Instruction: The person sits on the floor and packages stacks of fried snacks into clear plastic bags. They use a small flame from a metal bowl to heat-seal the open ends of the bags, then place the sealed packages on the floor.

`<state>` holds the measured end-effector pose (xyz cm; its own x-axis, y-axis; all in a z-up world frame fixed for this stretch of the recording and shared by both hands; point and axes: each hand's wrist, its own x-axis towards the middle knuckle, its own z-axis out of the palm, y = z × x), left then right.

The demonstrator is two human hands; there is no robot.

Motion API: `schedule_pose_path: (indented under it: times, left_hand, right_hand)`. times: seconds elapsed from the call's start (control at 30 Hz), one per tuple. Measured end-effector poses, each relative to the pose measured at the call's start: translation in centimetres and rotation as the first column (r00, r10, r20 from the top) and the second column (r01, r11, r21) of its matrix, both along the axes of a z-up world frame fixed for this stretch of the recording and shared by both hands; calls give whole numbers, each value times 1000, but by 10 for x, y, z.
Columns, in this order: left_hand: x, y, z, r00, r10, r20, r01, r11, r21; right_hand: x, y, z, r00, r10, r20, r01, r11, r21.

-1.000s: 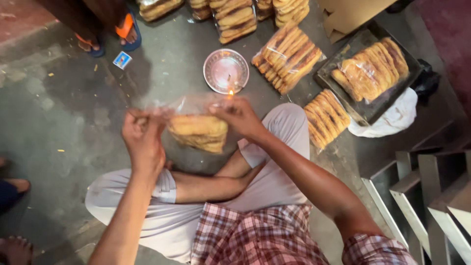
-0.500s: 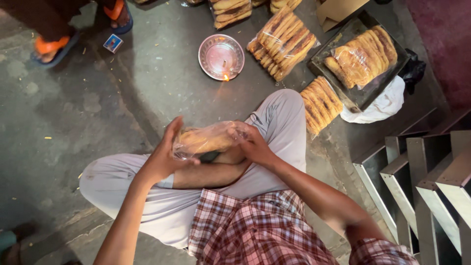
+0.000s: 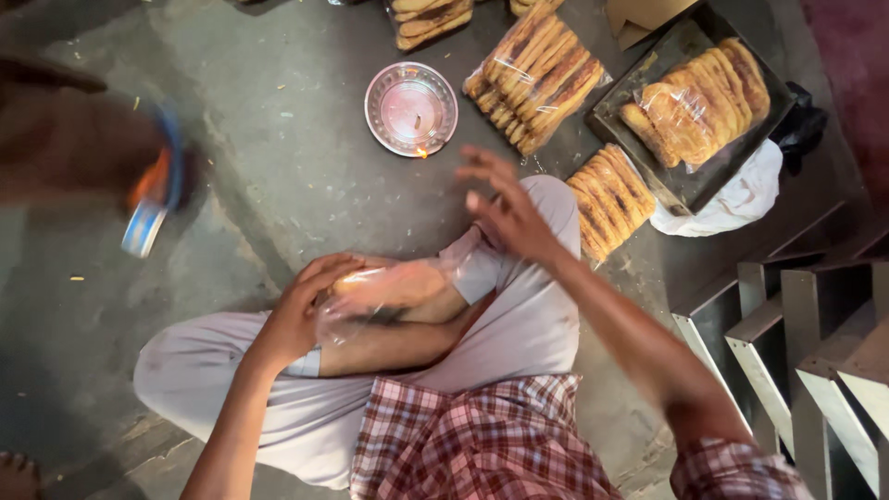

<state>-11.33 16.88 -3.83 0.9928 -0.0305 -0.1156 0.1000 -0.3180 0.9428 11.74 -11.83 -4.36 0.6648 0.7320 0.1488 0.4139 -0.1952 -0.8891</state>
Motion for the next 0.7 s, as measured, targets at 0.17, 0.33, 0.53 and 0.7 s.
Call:
schedule_pose_path:
  times: [0.17,0.33,0.53,0.7]
  left_hand:
    - [6,0,3,995,22,-102,-21,1000,13]
    - [4,1,-1,978,38,-205,-29,998,47]
    - [12,2,3,977,35,-212,-15,995,97]
    - [16,3,2,961,12,-276,-8,1000,15]
  right_hand:
    - [89,24,-43,912,86,402,57,941,-333]
    - [126,55,-92,835,193,515,3,934,-356]
    - [131,69,-109,872,254,419,-56,902,-429]
    - [133,72,-103,894,288,342,-127,897,-424]
